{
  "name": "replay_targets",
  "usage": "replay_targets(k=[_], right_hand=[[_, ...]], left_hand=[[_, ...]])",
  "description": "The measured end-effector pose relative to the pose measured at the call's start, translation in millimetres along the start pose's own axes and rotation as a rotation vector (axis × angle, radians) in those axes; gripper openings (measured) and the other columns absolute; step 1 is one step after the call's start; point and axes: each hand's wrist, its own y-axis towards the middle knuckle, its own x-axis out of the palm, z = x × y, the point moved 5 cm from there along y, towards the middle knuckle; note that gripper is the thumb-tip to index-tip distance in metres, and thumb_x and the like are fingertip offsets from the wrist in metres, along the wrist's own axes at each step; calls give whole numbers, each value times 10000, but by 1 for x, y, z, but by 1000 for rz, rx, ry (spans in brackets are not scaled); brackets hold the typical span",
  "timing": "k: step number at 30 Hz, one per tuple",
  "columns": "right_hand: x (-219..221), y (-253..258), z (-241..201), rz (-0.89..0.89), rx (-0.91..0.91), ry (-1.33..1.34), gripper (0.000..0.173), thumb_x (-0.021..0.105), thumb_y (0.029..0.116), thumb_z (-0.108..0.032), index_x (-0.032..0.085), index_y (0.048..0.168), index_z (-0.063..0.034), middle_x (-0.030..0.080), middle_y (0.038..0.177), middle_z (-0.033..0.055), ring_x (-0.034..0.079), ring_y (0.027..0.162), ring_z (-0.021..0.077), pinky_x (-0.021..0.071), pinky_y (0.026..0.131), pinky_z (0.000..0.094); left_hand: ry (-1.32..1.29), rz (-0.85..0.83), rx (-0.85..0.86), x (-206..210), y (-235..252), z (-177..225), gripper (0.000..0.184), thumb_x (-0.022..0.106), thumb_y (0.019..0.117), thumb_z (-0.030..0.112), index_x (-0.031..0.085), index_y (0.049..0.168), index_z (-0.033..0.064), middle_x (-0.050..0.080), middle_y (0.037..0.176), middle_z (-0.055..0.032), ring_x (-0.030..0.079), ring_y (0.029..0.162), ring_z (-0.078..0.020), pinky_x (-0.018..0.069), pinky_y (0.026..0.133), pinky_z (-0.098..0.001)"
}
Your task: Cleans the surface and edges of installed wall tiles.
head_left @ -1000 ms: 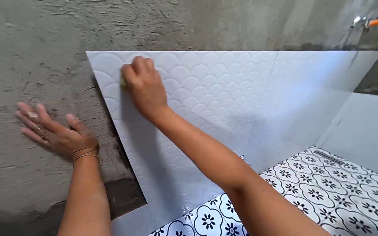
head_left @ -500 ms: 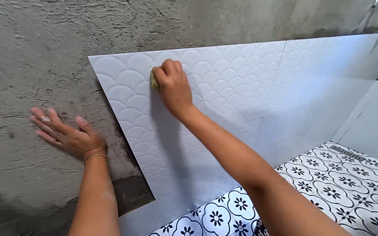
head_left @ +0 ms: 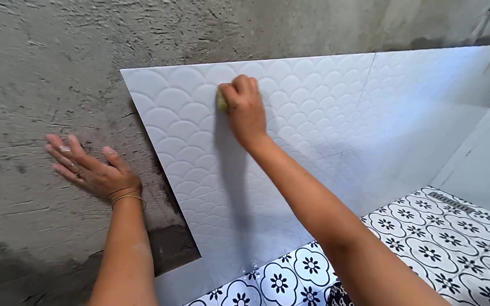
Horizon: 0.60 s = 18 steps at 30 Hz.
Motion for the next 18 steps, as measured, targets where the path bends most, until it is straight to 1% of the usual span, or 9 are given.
replay_targets(k=[2,3,5,8,10,13,16,18], right_hand=[[-7,1,22,24,91,-40,227,653,922,-52,772,1115,-61,681,1046,195,646,1041,365,551,835,440],[-7,1,25,45,110,-51,228,660,912,-45,773,1109,-62,676,1039,188,644,1033,357,550,827,431],[-4,-2,17,68,70,-43,223,669,897,-22,770,1095,-45,673,1023,188,644,1015,358,549,803,427],[1,-5,4,33,-63,-42,224,639,925,-17,762,1110,-49,676,1031,183,644,1009,354,538,790,414],[-2,0,11,23,-56,-50,227,629,936,-27,766,1114,-61,680,1036,183,645,1012,358,539,794,422],[-6,6,16,42,38,-48,230,628,935,-37,772,1113,-58,676,1028,180,640,1022,353,539,813,428],[2,-3,-2,30,-67,-20,211,639,924,-22,764,1092,-42,674,1005,179,643,996,359,536,782,425],[-1,1,4,7,-74,-30,216,632,934,-34,765,1103,-51,682,1018,183,646,1005,366,535,782,430]], left_hand=[[-1,8,0,-1,0,3,670,348,1048,526,347,1591,133,224,1689,-153,187,1571,-322,114,1269,-525],[1,6,1,0,0,3,665,349,1048,518,344,1590,133,225,1688,-152,184,1571,-324,111,1269,-524],[8,6,7,1,-1,2,660,348,1051,506,340,1589,124,225,1687,-156,184,1570,-329,114,1267,-525],[14,5,1,1,-2,1,666,347,1057,512,338,1595,120,215,1691,-156,180,1572,-327,107,1267,-532],[15,3,6,1,-1,0,668,344,1056,515,332,1597,124,207,1694,-152,167,1576,-315,98,1268,-531],[4,15,12,3,-2,0,669,354,1055,512,335,1593,113,210,1691,-158,162,1577,-313,90,1270,-528],[8,17,22,1,-2,1,670,352,1055,507,342,1588,101,218,1687,-171,177,1572,-330,99,1268,-537],[1,12,27,2,-2,1,678,345,1056,508,325,1593,95,204,1690,-177,160,1576,-329,86,1268,-541]])
